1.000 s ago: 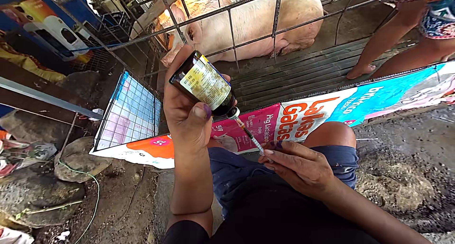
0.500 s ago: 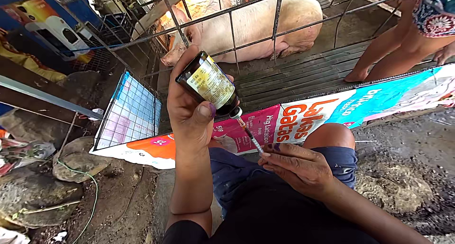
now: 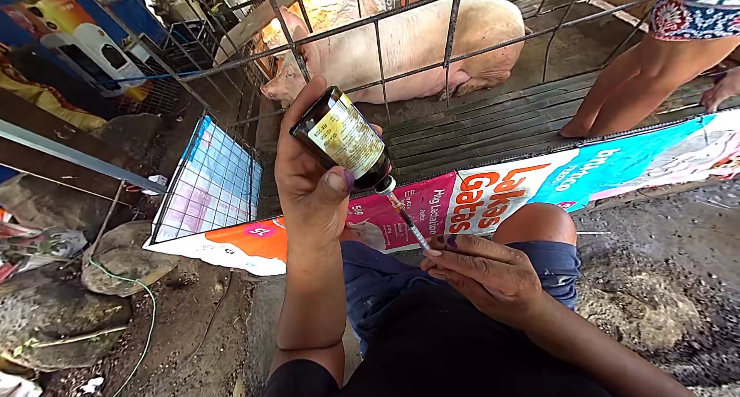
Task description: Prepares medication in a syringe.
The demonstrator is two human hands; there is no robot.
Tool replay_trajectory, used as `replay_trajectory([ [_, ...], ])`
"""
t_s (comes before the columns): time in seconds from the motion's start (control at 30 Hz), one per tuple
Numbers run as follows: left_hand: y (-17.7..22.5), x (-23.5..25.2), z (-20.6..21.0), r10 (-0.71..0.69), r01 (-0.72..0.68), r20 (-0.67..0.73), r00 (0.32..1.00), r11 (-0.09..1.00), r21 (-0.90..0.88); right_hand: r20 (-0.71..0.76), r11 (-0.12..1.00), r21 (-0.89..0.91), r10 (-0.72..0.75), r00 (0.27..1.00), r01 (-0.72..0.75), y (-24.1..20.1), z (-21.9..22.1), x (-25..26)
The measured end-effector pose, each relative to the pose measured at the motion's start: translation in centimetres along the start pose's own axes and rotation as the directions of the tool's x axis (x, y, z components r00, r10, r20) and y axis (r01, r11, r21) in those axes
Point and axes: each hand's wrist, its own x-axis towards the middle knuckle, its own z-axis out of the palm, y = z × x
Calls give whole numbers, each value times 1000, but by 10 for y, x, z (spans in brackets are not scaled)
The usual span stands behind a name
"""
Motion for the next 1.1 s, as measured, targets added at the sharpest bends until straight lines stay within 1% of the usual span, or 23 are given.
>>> replay_trajectory([
  [0.13,-4,-1,-1,-5,5,-22,1000,1000,-8,-15,998,31,57,998,-57,1,1,-1],
  [0.23,-17,-12,1,-9,9,-92,996,1000,-1,-92,984,38,175,980,-172,4,8,-3],
  [0.3,-27,-26,-2,-8,3,-207,978,1000,-25,-107,969,41,245,964,-242,13,14,-5],
  [0.33,-32,-36,-8,-20,4,-289,957,998,-55,-87,958,57,284,955,-279,17,17,-5],
  [0.37,-36,-47,-17,-56,11,-391,919,993,-116,-55,946,74,319,946,-315,20,21,-5],
  [0.4,-39,-60,-30,-121,19,-507,854,979,-201,-20,932,91,354,935,-350,23,26,-5],
  [0.43,-41,-76,-46,-191,10,-609,770,958,-288,13,917,111,385,923,-384,26,30,-6],
  [0.47,-42,-95,-65,-256,9,-702,664,942,-335,52,899,126,417,908,-420,29,33,-8],
  [0.5,-43,-118,-85,-300,21,-786,541,939,-343,83,878,139,451,889,-459,32,35,-11],
  [0.57,-47,-176,-127,-314,87,-912,264,949,-302,131,826,153,528,839,-543,39,37,-16],
  [0.63,-53,-254,-167,-276,200,-961,-29,940,-276,166,760,160,609,776,-630,45,40,-19],
  [0.67,-53,-300,-181,-262,290,-954,-146,911,-294,186,725,155,646,741,-671,47,43,-19],
  [0.7,-53,-348,-189,-243,393,-937,-252,859,-329,212,692,151,674,707,-705,48,45,-19],
  [0.73,-54,-395,-195,-214,483,-908,-361,789,-379,239,660,158,696,677,-734,50,49,-18],
  [0.77,-55,-441,-198,-187,563,-872,-451,698,-441,265,637,173,704,659,-751,52,52,-18],
  [0.8,-58,-487,-198,-162,641,-837,-522,573,-511,290,616,199,706,646,-762,54,56,-18],
  [0.83,-59,-528,-197,-142,700,-799,-584,410,-584,311,597,222,706,636,-771,56,60,-18],
  [0.87,-59,-561,-195,-124,730,-763,-634,231,-643,332,582,230,706,625,-780,58,65,-17],
  [0.9,-58,-584,-191,-113,726,-729,-676,68,-684,354,572,224,707,613,-789,58,68,-16],
  [0.93,-56,-597,-187,-108,707,-699,-707,-61,-705,375,563,217,706,601,-797,58,72,-14],
  [1.0,-57,-608,-184,-96,661,-660,-745,-238,-711,421,563,197,691,588,-802,57,79,-10],
  [1.1,-70,-614,-191,-116,613,-638,-762,-449,-650,462,596,125,672,579,-793,58,86,-6],
])
